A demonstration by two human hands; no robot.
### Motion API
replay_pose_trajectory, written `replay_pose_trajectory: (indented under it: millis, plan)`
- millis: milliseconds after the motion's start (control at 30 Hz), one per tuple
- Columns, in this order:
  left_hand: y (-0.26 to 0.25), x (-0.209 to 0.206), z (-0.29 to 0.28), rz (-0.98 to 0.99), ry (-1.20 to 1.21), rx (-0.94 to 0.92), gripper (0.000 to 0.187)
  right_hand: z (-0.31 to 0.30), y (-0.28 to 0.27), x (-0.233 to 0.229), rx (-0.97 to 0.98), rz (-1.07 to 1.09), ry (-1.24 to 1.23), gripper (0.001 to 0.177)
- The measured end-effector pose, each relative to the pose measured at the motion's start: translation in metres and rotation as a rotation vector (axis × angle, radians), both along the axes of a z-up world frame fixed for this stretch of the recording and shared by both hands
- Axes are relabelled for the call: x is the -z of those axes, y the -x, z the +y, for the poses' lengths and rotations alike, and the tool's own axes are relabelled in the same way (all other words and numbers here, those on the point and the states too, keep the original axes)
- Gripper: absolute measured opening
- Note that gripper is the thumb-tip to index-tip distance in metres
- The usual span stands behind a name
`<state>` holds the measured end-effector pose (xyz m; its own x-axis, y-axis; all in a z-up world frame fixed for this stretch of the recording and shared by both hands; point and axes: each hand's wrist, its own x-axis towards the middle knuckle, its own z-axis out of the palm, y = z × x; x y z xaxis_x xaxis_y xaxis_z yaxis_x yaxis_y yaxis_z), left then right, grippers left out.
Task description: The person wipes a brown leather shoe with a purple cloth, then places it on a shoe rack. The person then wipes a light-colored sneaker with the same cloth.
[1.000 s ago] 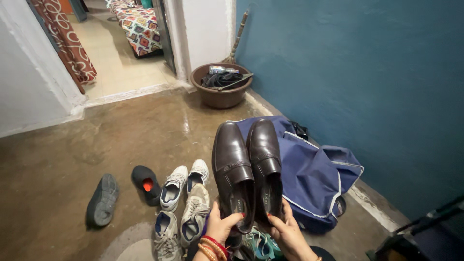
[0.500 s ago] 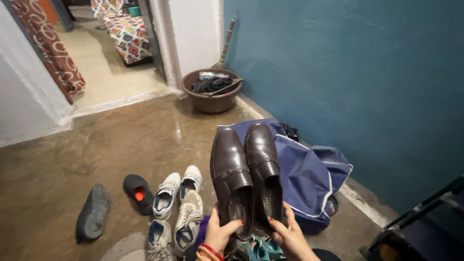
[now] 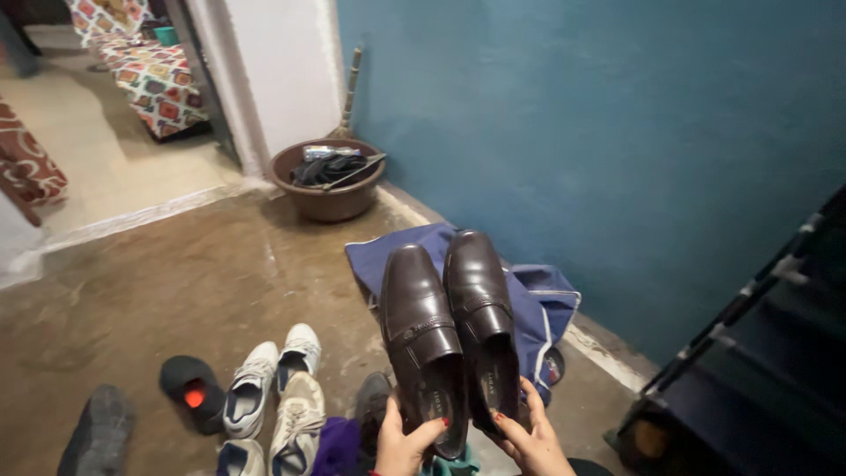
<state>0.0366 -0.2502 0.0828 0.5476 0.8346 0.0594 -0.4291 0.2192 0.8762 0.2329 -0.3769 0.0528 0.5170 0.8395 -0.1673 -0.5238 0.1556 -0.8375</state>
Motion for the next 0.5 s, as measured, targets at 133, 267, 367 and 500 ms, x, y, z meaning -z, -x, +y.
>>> replay_pose_trajectory:
  millis: [133,267,367,500]
  plan:
    - [-0.021,-0.019,-0.02,0.063,-0.069,0.028,0.089,-0.025,-0.017,-0.001,0.041,-0.018,-0.059,0.086]
    - [-0.047,-0.027,-0.04,0.091,-0.07,0.103,0.087,-0.054,-0.034,-0.001,0.167,0.036,0.034,0.083]
    - [-0.072,-0.028,-0.055,0.067,-0.096,0.156,0.087,-0.077,-0.052,0.009,0.258,-0.018,-0.124,0.084]
    - [-0.106,-0.039,-0.081,0.062,-0.102,0.247,0.087,-0.115,-0.091,0.025,0.305,-0.008,-0.167,0.084]
